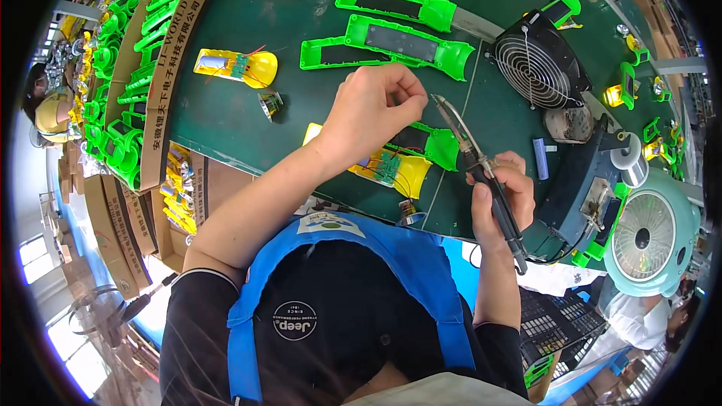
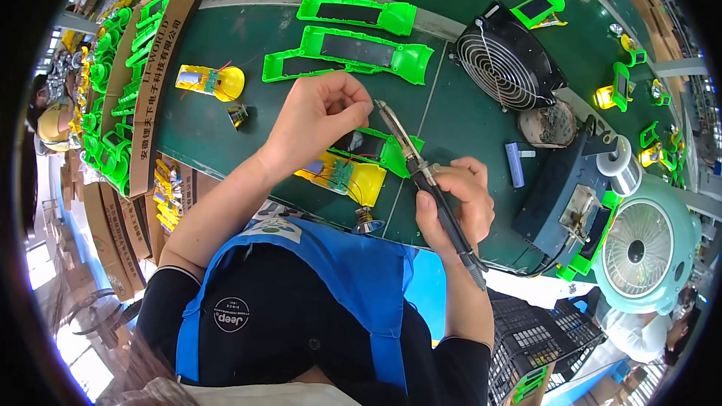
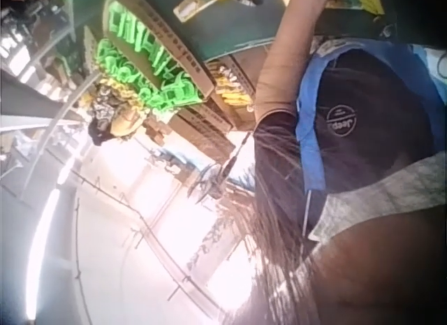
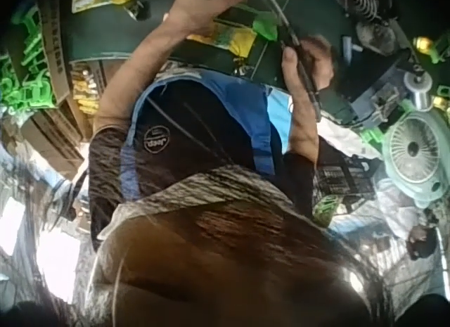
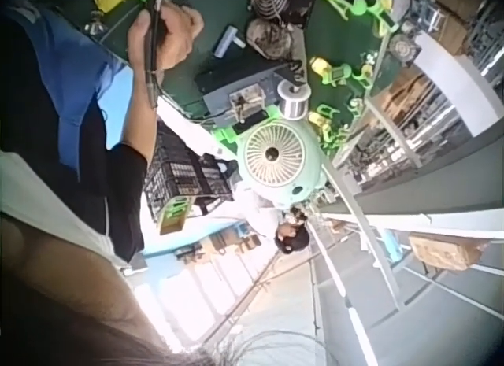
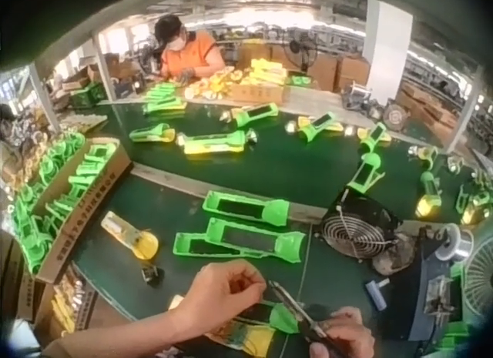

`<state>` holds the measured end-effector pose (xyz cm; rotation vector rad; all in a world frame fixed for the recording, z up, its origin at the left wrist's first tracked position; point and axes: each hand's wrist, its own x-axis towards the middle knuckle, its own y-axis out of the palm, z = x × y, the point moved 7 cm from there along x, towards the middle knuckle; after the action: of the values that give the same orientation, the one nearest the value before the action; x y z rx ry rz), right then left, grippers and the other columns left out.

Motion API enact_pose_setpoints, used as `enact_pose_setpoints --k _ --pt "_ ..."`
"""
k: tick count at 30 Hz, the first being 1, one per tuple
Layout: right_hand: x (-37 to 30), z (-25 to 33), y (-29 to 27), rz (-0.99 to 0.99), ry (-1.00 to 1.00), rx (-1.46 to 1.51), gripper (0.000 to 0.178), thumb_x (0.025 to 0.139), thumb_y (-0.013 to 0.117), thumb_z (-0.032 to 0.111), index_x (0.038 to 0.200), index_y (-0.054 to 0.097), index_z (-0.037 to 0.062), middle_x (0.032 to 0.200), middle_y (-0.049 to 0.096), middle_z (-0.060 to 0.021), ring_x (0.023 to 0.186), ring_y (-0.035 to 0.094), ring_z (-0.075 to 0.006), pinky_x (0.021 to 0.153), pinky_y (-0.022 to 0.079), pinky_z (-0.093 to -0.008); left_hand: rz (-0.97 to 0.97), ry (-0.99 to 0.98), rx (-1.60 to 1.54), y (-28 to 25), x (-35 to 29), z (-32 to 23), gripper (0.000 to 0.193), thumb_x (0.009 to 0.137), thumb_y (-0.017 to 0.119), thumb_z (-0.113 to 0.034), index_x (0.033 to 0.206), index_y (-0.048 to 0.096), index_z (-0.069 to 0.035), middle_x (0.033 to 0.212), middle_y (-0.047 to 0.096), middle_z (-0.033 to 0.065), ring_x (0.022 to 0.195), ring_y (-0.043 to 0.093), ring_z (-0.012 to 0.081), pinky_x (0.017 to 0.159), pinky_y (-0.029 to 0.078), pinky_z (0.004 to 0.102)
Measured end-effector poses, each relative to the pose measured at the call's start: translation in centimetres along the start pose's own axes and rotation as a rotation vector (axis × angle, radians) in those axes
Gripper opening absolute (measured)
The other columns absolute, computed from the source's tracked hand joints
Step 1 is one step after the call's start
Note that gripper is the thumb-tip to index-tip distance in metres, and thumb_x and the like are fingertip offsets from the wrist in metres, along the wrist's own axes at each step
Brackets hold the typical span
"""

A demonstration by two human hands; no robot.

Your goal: Soldering internal wiring and circuit boards to assemble plastic flashlights on a production line.

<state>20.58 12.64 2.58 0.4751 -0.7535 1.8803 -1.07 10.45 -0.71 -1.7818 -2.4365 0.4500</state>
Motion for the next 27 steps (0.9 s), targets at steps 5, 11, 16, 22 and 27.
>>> enact_pose_setpoints --k 5,11,16,22,27 --pt "-0.3 0.0 0.0 0.043 0.007 -0.09 0.021 0.08 0.07 0.014 0.092 0.055 0.0049 0.075 0.068 -0.0081 0.065 0.064 -0.0198 0.082 0.044 -0.0432 -0.006 0.013 -0.014 0.1 -0.3 -0.3 0.01 0.08 0.066 -0.01 0.084 0.067 -0.001 0.07 0.065 0.0035 0.058 0.055 0.0098 0.057 0.047 0.0264" --pt "-0.4 0.1 -0.3 0.028 -0.029 -0.151 0.022 0.08 0.071 0.014 0.092 0.055 0.0046 0.075 0.068 -0.0081 0.065 0.064 -0.0199 0.079 0.044 -0.0417 0.0 0.068 -0.049 -0.1 -0.6 -0.4 0.006 0.086 0.062 -0.006 0.085 0.061 0.001 0.072 0.06 -0.002 0.058 0.045 -0.0007 0.051 0.035 0.0182" --pt "-0.8 -1.7 -1.1 0.014 0.173 -0.206 0.022 0.081 0.069 0.01 0.096 0.055 0.0041 0.082 0.065 -0.0113 0.074 0.062 -0.0219 0.073 0.046 -0.033 -0.143 0.249 0.423 -2.3 -1.8 -2.0 0.006 0.078 0.068 -0.011 0.084 0.067 -0.008 0.074 0.06 0.0025 0.066 0.055 0.0175 0.065 0.043 0.031" --pt "2.7 -1.6 0.5 0.049 0.392 0.196 0.021 0.085 0.067 0.006 0.099 0.053 0.0 0.081 0.062 -0.0097 0.075 0.063 -0.0157 0.07 0.05 -0.0266 -0.248 0.321 0.959 -4.9 -5.5 -1.6 0.007 0.074 0.068 -0.011 0.08 0.066 -0.015 0.1 0.055 0.0006 0.098 0.048 0.0243 0.083 0.035 0.0389" --pt "1.1 -3.8 5.4 0.241 0.755 0.483 0.017 0.086 0.067 0.007 0.096 0.055 -0.0005 0.077 0.064 -0.0082 0.065 0.063 -0.0114 0.062 0.051 -0.0233 -0.127 0.251 1.021 -5.0 -5.3 -0.5 0.007 0.076 0.068 -0.009 0.081 0.066 -0.013 0.102 0.055 0.0033 0.101 0.05 0.0246 0.086 0.036 0.0395"
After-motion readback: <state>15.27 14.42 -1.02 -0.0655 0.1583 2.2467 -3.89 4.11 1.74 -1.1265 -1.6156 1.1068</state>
